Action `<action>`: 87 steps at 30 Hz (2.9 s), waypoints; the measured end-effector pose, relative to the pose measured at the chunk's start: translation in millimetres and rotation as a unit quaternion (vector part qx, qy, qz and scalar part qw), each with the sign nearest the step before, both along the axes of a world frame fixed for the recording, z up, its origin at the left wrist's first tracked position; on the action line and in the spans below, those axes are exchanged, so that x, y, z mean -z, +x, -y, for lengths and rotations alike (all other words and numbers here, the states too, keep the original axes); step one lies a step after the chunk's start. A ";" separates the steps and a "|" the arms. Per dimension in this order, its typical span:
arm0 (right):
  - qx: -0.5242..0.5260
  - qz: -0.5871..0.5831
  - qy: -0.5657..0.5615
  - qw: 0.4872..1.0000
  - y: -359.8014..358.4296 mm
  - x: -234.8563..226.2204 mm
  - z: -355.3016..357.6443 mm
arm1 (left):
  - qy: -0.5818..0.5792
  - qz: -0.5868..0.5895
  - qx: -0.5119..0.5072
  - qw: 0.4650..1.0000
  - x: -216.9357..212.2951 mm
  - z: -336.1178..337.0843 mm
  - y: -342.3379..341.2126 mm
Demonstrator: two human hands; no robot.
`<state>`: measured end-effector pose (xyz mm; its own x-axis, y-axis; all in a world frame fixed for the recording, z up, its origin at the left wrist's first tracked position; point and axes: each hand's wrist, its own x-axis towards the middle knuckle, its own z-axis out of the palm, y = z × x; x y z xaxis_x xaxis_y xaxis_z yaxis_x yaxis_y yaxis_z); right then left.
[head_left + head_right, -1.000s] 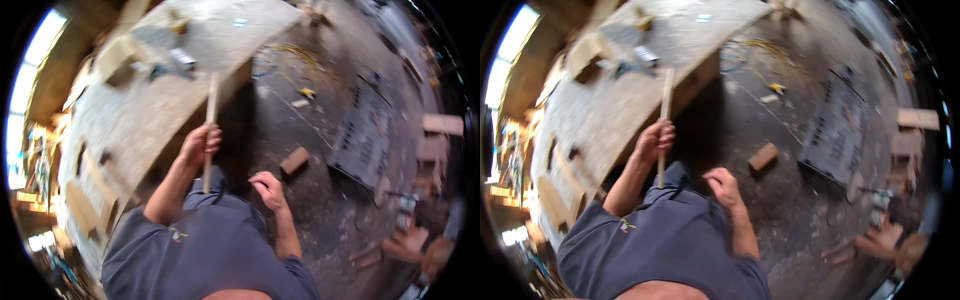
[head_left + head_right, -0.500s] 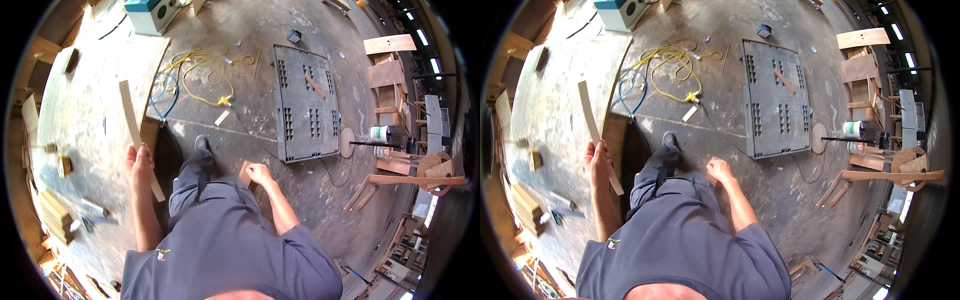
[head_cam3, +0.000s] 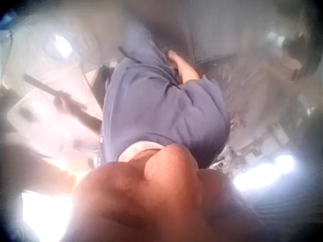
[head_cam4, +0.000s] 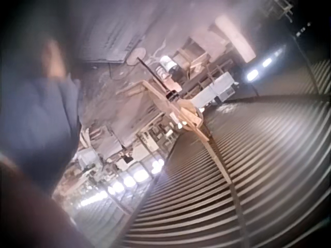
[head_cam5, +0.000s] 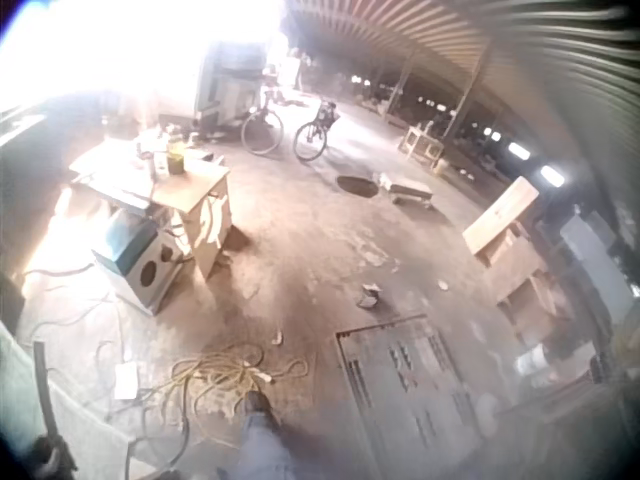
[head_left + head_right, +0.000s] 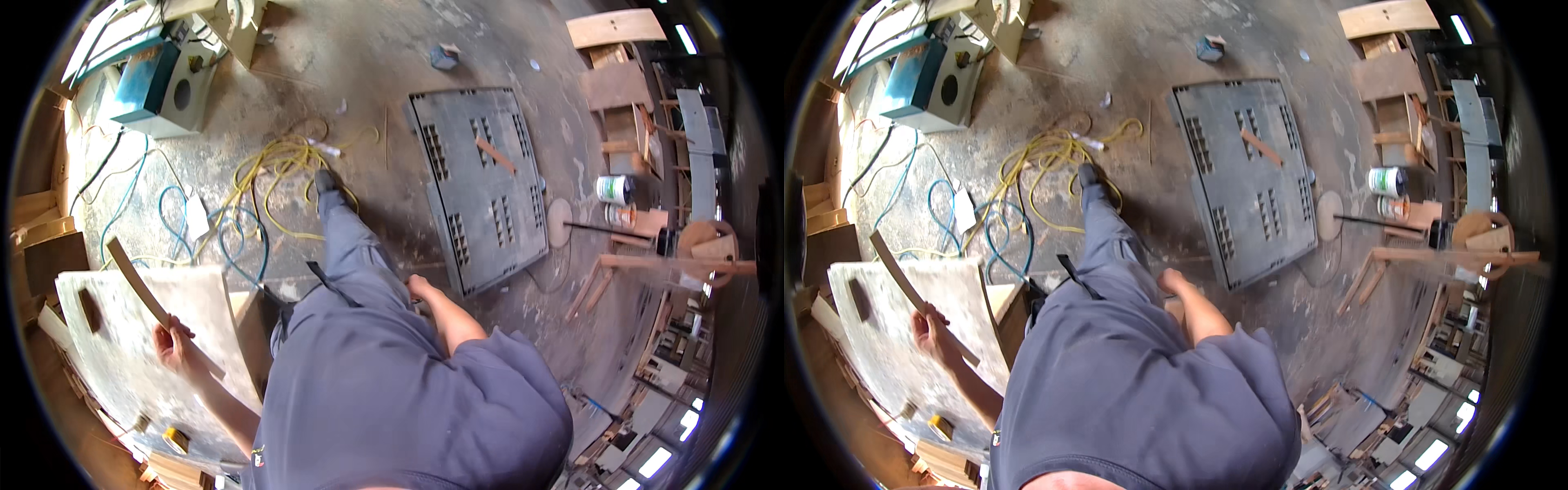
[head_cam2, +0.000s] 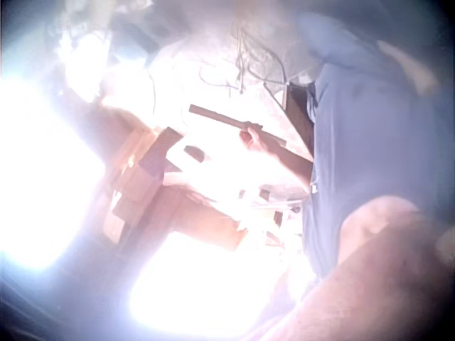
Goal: The person assembles wooden frames by hand, fitting pre-cut pieces together on a workbench. They use a rubber mallet to tap the joints into place and a tape measure to verify dimensions. The person also handles a thin wooden strip, measuring it with the tape measure.
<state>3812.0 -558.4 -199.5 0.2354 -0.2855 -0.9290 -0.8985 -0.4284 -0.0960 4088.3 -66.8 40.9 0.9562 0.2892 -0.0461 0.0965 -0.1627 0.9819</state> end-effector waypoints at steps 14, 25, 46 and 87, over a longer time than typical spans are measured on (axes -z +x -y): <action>0.133 0.356 0.071 0.922 478.2 -68.5 157.4 | 0.398 0.029 -0.152 0.904 -34.2 39.0 368.1; 0.186 0.252 0.061 0.948 575.0 -24.8 75.2 | 0.455 0.089 -0.161 0.871 22.4 -100.5 857.6; 0.240 0.099 -0.008 0.966 857.1 -149.7 -120.8 | 0.478 0.025 0.049 0.877 108.9 -115.4 1225.9; -0.059 0.061 -0.035 0.996 1010.0 -206.4 -121.6 | 0.461 0.082 -0.139 0.873 108.3 -77.2 1214.2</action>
